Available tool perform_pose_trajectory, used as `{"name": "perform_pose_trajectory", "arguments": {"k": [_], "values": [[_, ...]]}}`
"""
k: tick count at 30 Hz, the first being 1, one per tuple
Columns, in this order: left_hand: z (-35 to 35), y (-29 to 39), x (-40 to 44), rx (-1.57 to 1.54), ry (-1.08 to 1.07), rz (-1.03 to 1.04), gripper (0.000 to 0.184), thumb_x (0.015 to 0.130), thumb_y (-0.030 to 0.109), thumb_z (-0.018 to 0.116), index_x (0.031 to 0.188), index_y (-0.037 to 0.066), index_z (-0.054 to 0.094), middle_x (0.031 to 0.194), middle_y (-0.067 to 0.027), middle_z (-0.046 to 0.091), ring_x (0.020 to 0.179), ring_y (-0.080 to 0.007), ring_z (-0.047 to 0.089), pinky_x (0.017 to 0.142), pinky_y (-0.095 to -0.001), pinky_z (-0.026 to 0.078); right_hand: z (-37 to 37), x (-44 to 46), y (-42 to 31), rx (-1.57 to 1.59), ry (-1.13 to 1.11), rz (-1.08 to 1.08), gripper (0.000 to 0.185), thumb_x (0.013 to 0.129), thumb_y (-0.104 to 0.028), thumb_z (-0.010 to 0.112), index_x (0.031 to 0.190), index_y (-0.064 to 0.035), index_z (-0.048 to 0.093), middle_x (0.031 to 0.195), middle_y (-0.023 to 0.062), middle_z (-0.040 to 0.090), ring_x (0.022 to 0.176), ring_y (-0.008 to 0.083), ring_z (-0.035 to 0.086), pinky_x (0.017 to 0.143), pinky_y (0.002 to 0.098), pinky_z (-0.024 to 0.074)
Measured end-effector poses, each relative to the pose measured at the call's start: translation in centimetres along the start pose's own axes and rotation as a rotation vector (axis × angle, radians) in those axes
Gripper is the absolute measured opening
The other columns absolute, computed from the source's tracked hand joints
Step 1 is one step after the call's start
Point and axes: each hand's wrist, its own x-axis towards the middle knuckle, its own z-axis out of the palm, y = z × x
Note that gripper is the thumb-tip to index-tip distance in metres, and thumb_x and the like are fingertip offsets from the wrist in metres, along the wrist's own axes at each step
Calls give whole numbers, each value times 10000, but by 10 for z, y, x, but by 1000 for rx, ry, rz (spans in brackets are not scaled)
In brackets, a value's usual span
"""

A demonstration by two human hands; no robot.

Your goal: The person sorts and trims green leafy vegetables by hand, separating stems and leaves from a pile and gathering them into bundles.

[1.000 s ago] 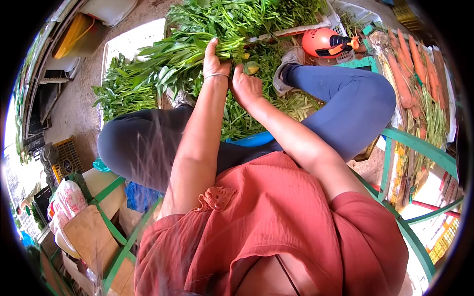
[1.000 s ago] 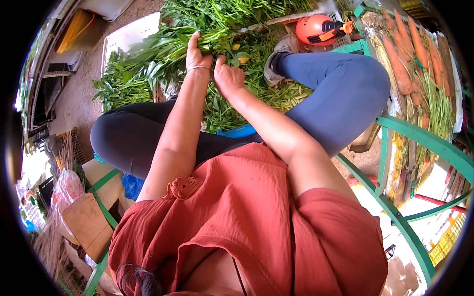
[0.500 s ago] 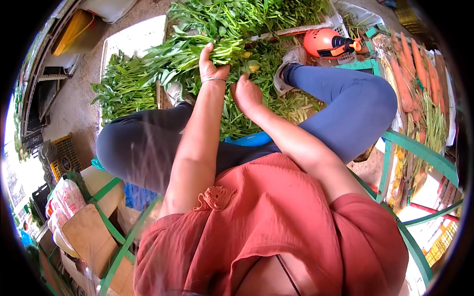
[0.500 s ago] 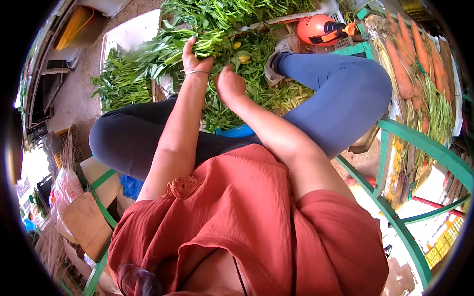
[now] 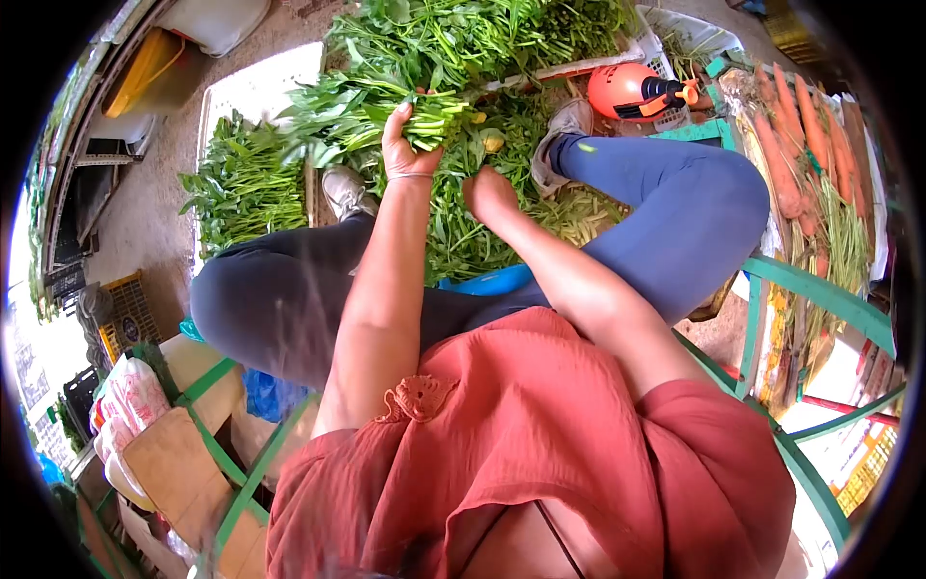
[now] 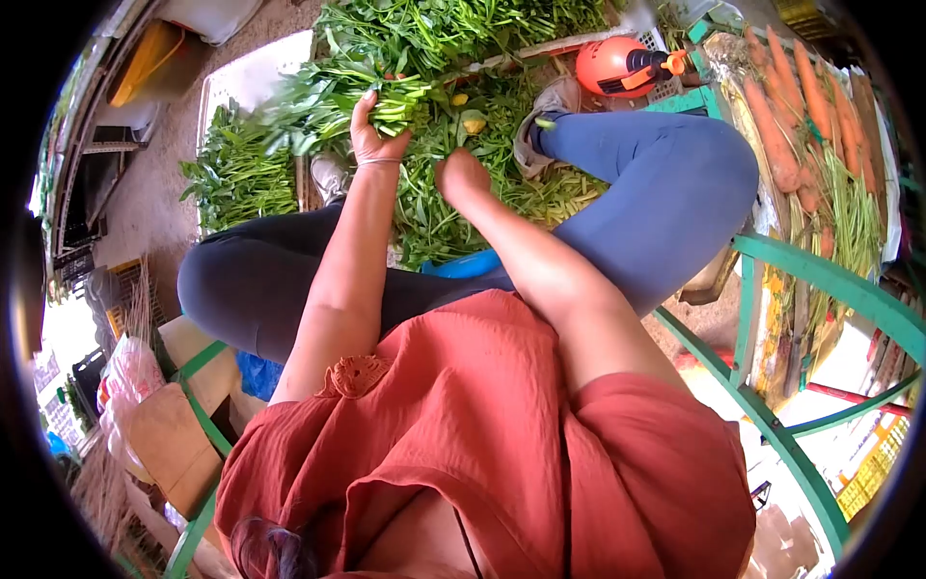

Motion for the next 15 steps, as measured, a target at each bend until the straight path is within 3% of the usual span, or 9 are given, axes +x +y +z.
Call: {"name": "perform_pose_trajectory", "arguments": {"k": [2, 3, 6, 10, 12, 13, 15], "values": [[-5, 2, 3, 21, 11, -27, 316, 712, 145, 584, 989, -3, 552, 949, -124, 589, 893, -269, 551, 867, -417, 412, -1, 0, -5, -13, 43, -90, 319, 809, -216, 456, 934, 76, 486, 768, 222, 605, 712, 337, 607, 630, 420, 486], [-6, 2, 3, 11, 15, -33, 313, 713, 144, 584, 988, -2, 554, 949, -122, 590, 893, -268, 551, 866, -416, 412, -17, -15, -22, -56, 155, -240, 317, 811, -217, 437, 905, 85, 457, 677, 200, 602, 606, 333, 602, 564, 418, 487], [-9, 1, 4, -32, -8, -60, 336, 717, 144, 582, 1011, -14, 543, 969, -122, 585, 938, -275, 537, 901, -424, 392, -26, -16, -33, -91, 217, -322, 274, 809, -218, 453, 847, 53, 435, 592, 191, 582, 550, 350, 586, 515, 431, 477], [-8, 0, -2, 5, -47, -51, 360, 709, 131, 578, 1021, -43, 530, 996, -149, 573, 992, -281, 518, 928, -431, 372, -29, -2, -30, -159, 171, -371, 283, 798, -205, 462, 877, 67, 472, 674, 220, 596, 648, 348, 605, 593, 427, 487], [-3, 2, -4, 3, -74, -41, 370, 705, 128, 576, 1024, -52, 525, 1008, -161, 567, 1006, -284, 512, 935, -432, 367, -16, 15, -16, -67, -199, -36, 312, 787, -206, 466, 920, 71, 518, 803, 250, 597, 782, 347, 602, 695, 422, 477], [0, 5, -2, -6, -91, -43, 376, 702, 131, 575, 1024, -58, 522, 1019, -168, 563, 1016, -289, 507, 943, -430, 359, -17, 12, -11, -54, -275, 20, 341, 787, -220, 453, 950, 64, 548, 902, 265, 581, 868, 353, 581, 760, 417, 458], [3, 5, -1, -11, -114, -31, 381, 699, 141, 575, 1016, -63, 520, 1038, -179, 553, 1030, -298, 500, 957, -431, 346, -15, 6, -9, -20, -69, -54, 345, 804, -237, 433, 921, 75, 524, 864, 260, 588, 812, 366, 588, 718, 430, 467]]}}
